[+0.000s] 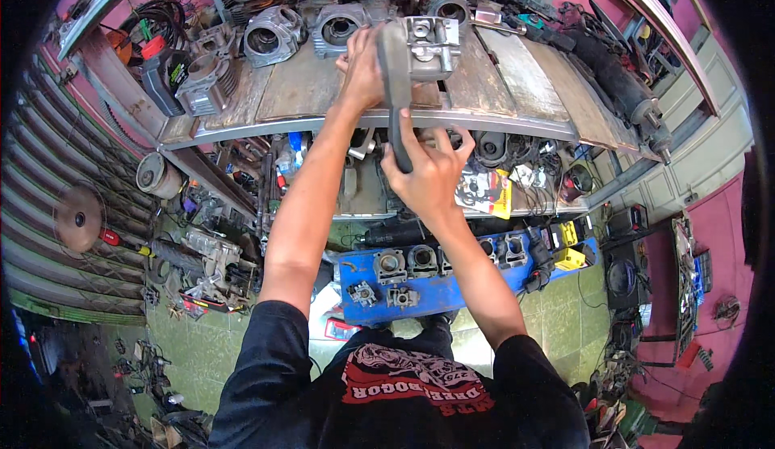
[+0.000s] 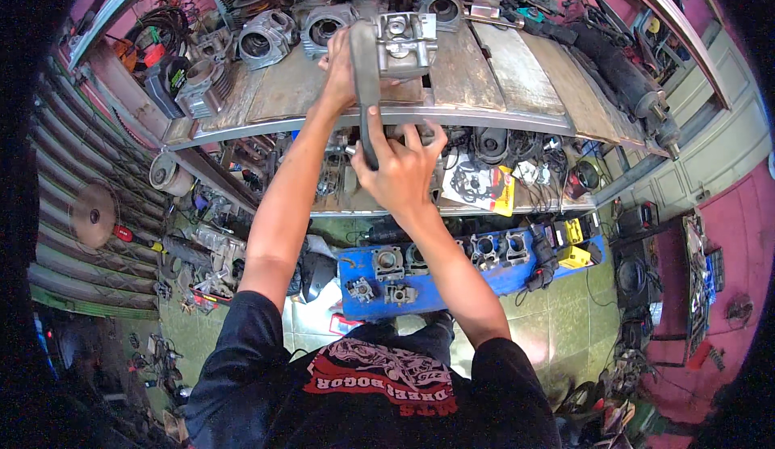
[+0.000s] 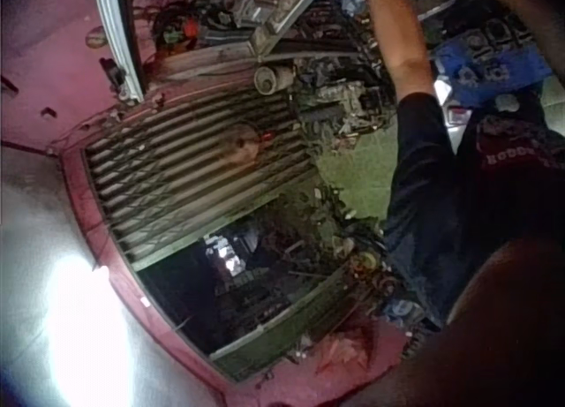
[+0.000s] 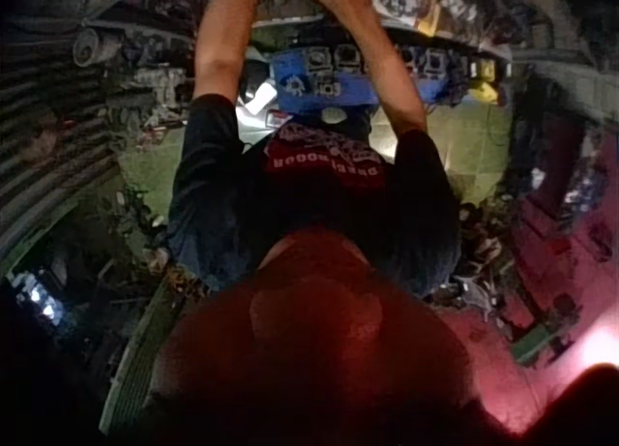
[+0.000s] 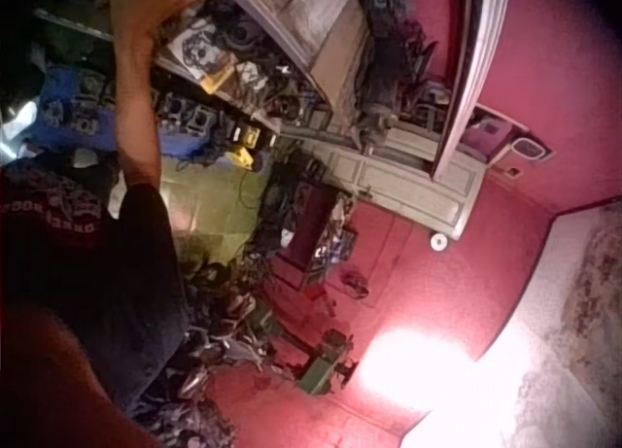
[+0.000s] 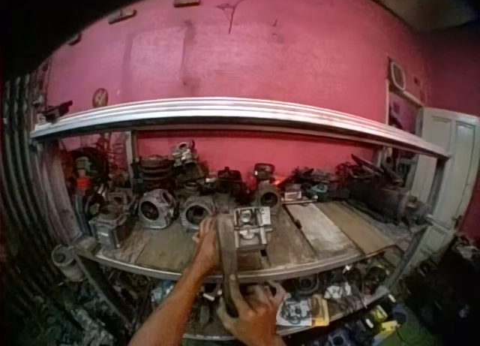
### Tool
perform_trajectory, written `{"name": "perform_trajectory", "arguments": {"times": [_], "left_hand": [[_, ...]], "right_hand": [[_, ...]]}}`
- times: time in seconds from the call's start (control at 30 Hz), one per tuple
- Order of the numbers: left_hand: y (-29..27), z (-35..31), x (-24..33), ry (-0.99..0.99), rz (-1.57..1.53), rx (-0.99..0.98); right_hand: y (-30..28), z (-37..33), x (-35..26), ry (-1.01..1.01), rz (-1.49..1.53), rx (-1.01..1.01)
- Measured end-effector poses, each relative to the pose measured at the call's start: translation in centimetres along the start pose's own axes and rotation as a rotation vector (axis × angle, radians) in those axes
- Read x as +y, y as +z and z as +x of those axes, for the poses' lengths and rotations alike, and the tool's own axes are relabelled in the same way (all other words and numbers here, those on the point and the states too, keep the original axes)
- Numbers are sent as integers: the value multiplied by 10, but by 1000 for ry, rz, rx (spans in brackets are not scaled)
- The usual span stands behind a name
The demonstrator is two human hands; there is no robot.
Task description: The person uses a wire brush to scrub the surfaces of several metallic engine cylinder heads placed on a workbench. They systematically clean the faces and edges of each part, rotating them to access different areas, and then place the cleaned items into a blue tray.
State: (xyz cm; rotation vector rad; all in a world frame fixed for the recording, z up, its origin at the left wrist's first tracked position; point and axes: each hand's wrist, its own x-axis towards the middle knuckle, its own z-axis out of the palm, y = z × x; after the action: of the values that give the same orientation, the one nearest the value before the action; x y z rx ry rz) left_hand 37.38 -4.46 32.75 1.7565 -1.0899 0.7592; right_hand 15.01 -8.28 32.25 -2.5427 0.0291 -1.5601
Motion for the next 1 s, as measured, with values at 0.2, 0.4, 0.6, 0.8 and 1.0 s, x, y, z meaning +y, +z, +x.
{"name": "perform_trajectory", "arguments": {"times": [0.2, 0.4, 0.6, 0.8, 1.0], "left_hand": [[-2, 6, 10, -74, 50, -58], [-8, 6, 10, -101, 70, -81], [-8, 6, 18, -71, 68, -75], [-9, 5, 12, -70, 103, -81], [-11, 5, 21, -53, 72, -91]], "right_hand": [[3, 31, 23, -28, -117, 125], [-12, -12, 44, -66, -37, 52], [-13, 26, 56, -88, -111, 107], [-4, -18, 41, -75, -18, 61], [-19, 25, 50, -54, -110, 107]]}}
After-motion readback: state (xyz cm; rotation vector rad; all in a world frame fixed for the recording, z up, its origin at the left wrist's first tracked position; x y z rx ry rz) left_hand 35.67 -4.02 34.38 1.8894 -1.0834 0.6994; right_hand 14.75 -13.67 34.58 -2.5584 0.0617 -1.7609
